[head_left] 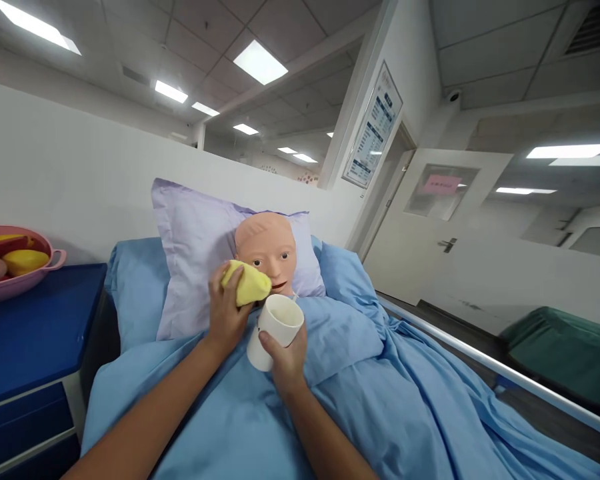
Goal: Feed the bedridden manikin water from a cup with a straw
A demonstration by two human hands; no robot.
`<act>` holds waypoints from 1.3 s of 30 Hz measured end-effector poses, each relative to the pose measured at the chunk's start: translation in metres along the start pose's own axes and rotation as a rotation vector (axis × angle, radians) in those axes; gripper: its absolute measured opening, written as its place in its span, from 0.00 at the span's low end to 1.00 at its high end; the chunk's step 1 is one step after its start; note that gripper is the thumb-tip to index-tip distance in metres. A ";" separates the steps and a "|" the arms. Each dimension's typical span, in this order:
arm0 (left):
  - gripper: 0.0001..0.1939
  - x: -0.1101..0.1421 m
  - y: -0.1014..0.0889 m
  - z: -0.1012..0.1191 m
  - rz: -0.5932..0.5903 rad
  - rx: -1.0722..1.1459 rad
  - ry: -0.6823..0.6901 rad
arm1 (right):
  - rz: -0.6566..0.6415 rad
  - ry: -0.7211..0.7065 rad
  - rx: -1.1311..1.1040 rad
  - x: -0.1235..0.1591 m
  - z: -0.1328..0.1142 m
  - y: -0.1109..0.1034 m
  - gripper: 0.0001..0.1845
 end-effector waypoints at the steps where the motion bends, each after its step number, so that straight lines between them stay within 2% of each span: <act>1: 0.32 -0.006 0.005 0.002 -0.054 -0.026 0.097 | 0.050 -0.022 0.012 -0.004 -0.001 -0.005 0.35; 5: 0.26 -0.019 0.030 0.005 -0.338 -0.154 0.513 | 0.276 -0.041 0.030 -0.031 -0.006 -0.033 0.33; 7: 0.24 -0.021 0.038 0.006 -0.428 -0.200 0.622 | 0.363 -0.003 -0.023 -0.045 -0.006 -0.044 0.32; 9: 0.24 -0.022 0.042 0.008 -0.473 -0.208 0.658 | 0.384 0.050 -0.101 -0.053 -0.003 -0.049 0.30; 13: 0.24 -0.015 0.038 0.008 -0.493 -0.138 0.659 | 0.371 0.070 -0.156 -0.056 0.001 -0.050 0.27; 19: 0.21 0.007 0.012 0.001 -0.510 0.008 0.645 | 0.341 0.097 -0.139 -0.054 0.002 -0.048 0.30; 22: 0.23 0.004 0.004 0.009 -0.506 0.070 0.603 | 0.326 0.115 -0.146 -0.055 0.001 -0.048 0.30; 25: 0.24 -0.011 0.014 0.023 -0.481 0.062 0.603 | 0.329 0.115 -0.168 -0.054 -0.001 -0.047 0.28; 28: 0.23 -0.021 0.036 0.031 -0.455 -0.044 0.624 | 0.313 0.112 -0.184 -0.053 -0.002 -0.046 0.27; 32: 0.22 -0.012 0.056 0.025 -0.461 -0.211 0.602 | 0.323 0.106 -0.168 -0.054 -0.001 -0.045 0.27; 34: 0.21 -0.001 0.054 0.023 -0.449 -0.235 0.598 | 0.309 0.114 -0.162 -0.054 -0.001 -0.045 0.28; 39: 0.18 0.014 0.030 0.026 -0.421 -0.171 0.577 | 0.300 0.125 -0.158 -0.053 -0.001 -0.046 0.30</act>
Point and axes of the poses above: each hand's wrist, its own x-axis away from the middle knuckle, its own y-axis out of the palm, z = x × y, the point moved 1 cm from there along -x, towards the middle knuckle, and after that the axes turned 13 degrees about x, right-handed, at the moved point
